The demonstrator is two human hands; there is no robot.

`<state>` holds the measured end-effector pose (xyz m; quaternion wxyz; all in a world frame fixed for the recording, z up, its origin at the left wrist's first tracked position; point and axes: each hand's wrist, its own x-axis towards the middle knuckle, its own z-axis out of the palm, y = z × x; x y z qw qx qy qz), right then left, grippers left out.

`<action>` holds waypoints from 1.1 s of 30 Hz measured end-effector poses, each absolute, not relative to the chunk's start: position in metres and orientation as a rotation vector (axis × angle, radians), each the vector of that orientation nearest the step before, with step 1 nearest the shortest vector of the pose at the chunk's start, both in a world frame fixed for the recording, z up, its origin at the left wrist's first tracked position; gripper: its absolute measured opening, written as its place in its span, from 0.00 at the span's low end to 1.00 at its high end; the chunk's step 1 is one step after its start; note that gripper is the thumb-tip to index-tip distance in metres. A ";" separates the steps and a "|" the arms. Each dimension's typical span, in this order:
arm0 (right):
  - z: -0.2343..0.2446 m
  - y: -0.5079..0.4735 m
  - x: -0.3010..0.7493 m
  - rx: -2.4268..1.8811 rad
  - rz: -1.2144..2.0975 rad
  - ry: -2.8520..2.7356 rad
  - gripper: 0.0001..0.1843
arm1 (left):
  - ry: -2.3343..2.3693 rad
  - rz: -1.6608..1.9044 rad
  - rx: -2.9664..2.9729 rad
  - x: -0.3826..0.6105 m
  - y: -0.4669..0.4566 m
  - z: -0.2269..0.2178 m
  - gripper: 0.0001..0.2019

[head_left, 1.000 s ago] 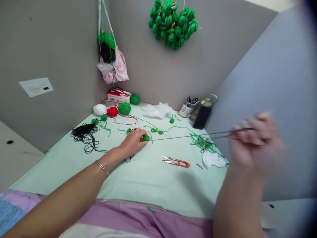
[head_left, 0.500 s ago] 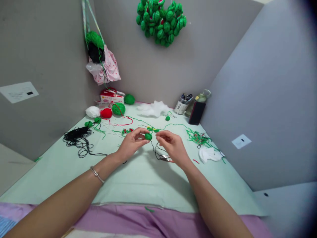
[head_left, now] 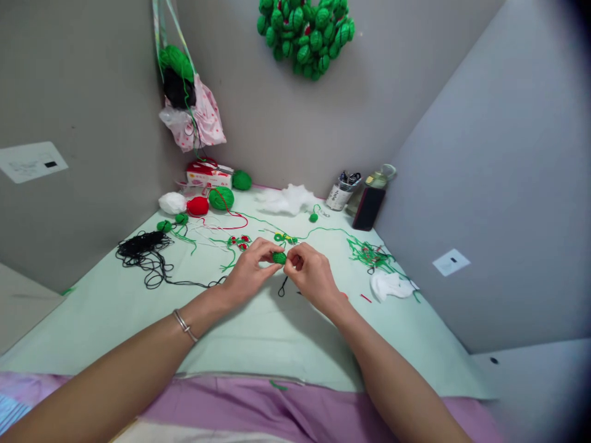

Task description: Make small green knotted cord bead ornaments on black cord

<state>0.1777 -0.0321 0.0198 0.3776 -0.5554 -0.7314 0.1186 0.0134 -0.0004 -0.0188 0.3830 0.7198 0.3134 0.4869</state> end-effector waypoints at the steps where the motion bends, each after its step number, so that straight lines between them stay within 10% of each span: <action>1: 0.019 -0.032 0.177 -1.407 0.355 -1.842 0.04 | 0.800 1.238 1.841 0.014 -0.001 -0.018 0.12; 18: 0.013 -0.024 0.187 -1.056 1.394 -1.465 0.17 | 0.829 1.288 1.674 0.010 -0.002 -0.009 0.14; 33: 0.006 -0.026 0.177 -1.157 1.334 -1.445 0.16 | 0.905 1.366 1.845 0.007 0.006 -0.018 0.13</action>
